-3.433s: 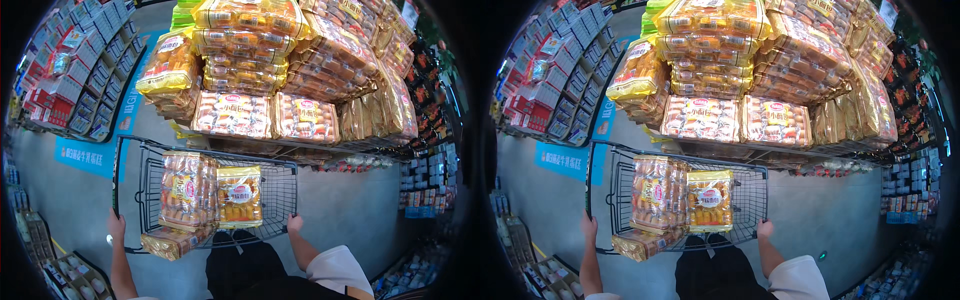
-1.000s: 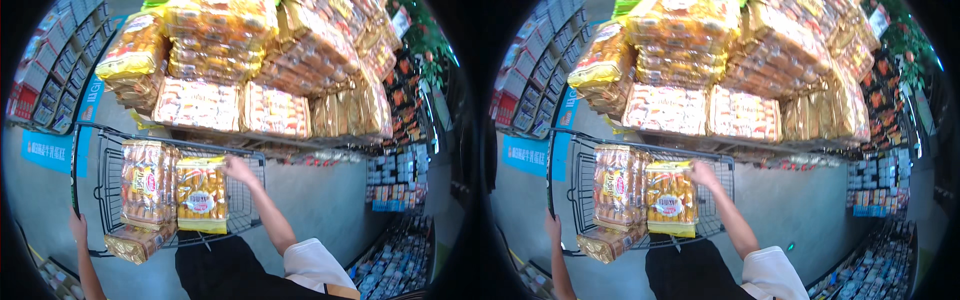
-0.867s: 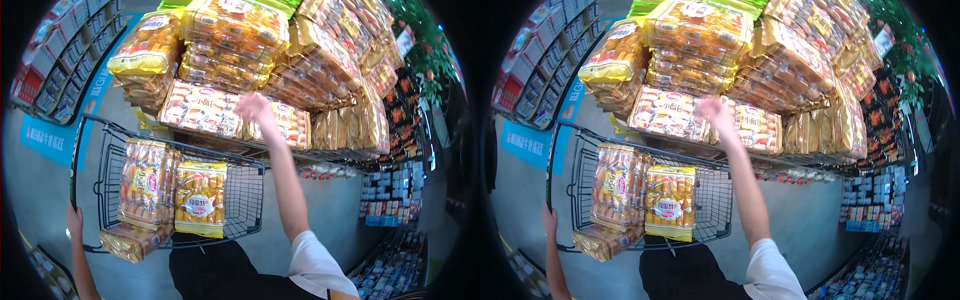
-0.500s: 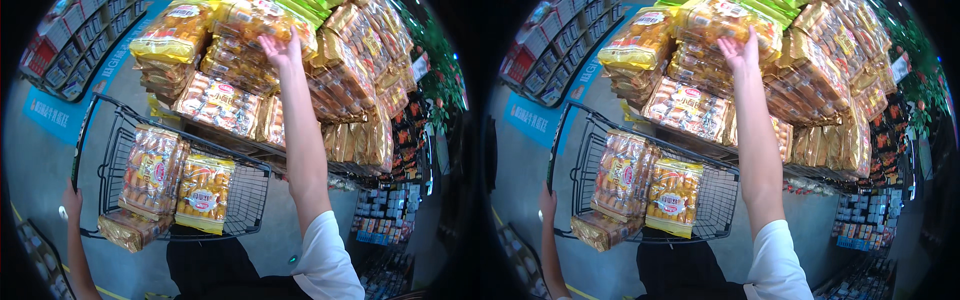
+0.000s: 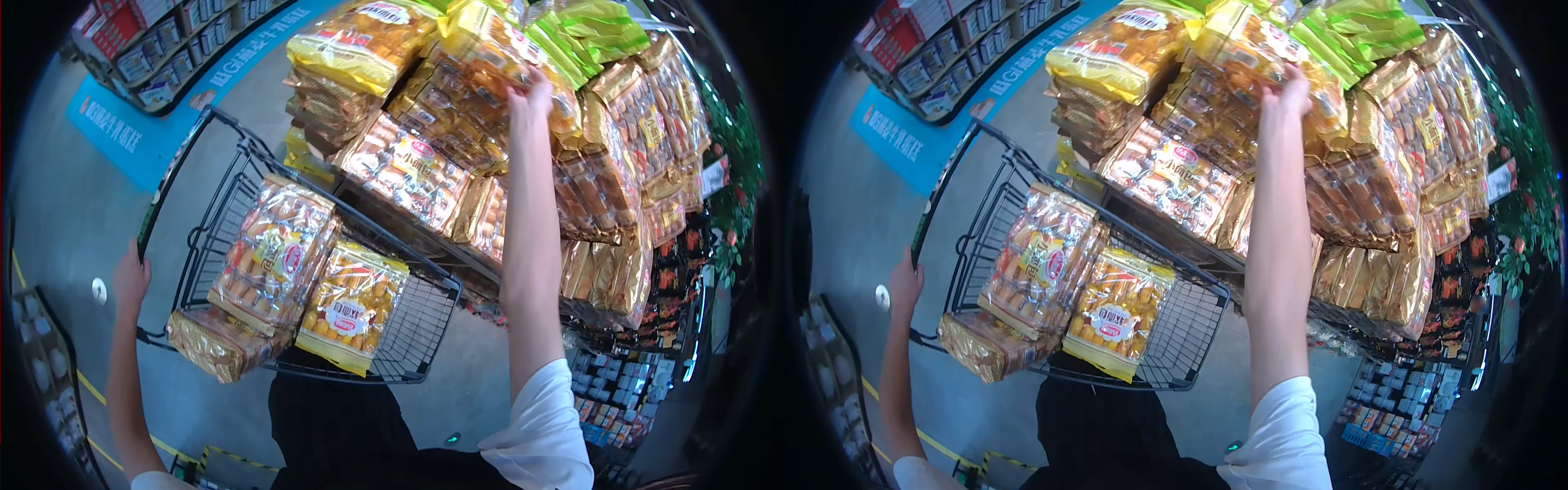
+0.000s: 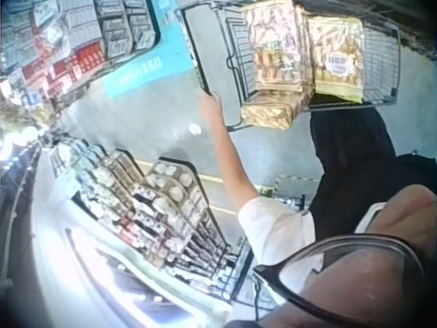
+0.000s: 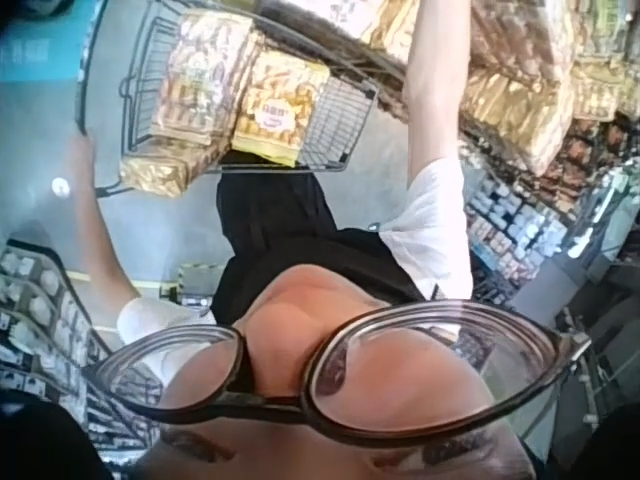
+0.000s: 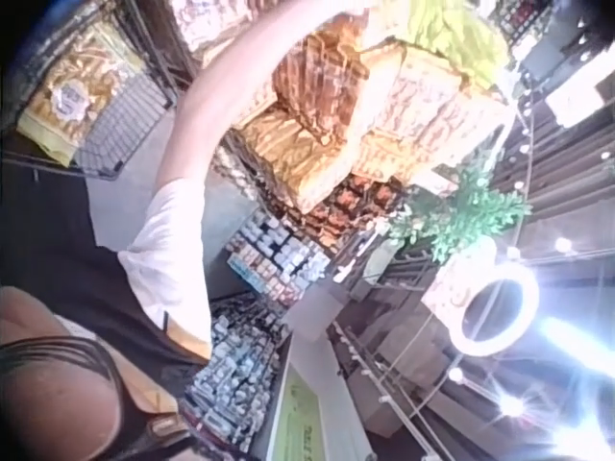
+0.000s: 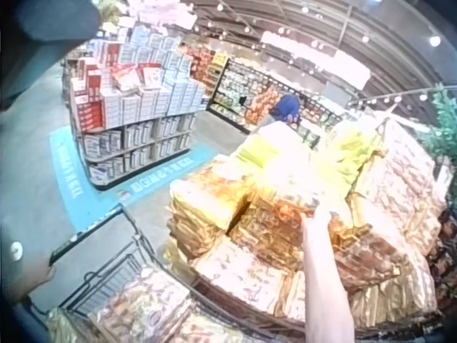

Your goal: Restocking and arranging packages of bread on a supermarket shelf from a shopping cart.

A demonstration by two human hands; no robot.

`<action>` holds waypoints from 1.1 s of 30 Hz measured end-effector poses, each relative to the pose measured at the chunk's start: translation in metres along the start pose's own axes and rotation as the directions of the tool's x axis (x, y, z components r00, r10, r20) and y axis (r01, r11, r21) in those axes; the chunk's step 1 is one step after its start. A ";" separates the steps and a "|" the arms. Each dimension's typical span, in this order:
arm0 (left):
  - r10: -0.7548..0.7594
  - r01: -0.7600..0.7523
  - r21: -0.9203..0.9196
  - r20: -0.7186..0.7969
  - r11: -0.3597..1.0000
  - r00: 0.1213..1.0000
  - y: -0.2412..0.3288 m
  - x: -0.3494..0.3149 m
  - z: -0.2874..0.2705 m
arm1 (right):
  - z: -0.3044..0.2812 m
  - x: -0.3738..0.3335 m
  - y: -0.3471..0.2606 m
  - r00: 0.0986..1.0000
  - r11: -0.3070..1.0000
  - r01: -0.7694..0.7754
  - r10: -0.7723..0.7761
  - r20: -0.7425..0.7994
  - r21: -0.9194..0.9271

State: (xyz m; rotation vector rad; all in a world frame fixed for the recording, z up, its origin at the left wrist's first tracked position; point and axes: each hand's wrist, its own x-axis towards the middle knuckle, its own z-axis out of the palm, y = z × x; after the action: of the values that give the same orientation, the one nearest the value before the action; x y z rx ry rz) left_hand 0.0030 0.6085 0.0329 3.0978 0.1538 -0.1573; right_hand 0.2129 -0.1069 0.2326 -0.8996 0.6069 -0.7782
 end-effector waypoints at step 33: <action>0.115 -0.099 0.138 -0.116 0.986 0.987 0.018 0.005 -0.009 | -0.389 -0.358 0.236 0.950 0.324 0.044 0.280 0.141 -0.945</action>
State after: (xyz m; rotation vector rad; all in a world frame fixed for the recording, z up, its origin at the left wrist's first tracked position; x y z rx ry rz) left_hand 0.0108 0.5916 0.0420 3.2377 -0.0215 0.0299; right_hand -0.2058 0.0972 -0.1117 -2.0161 0.8729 -0.0255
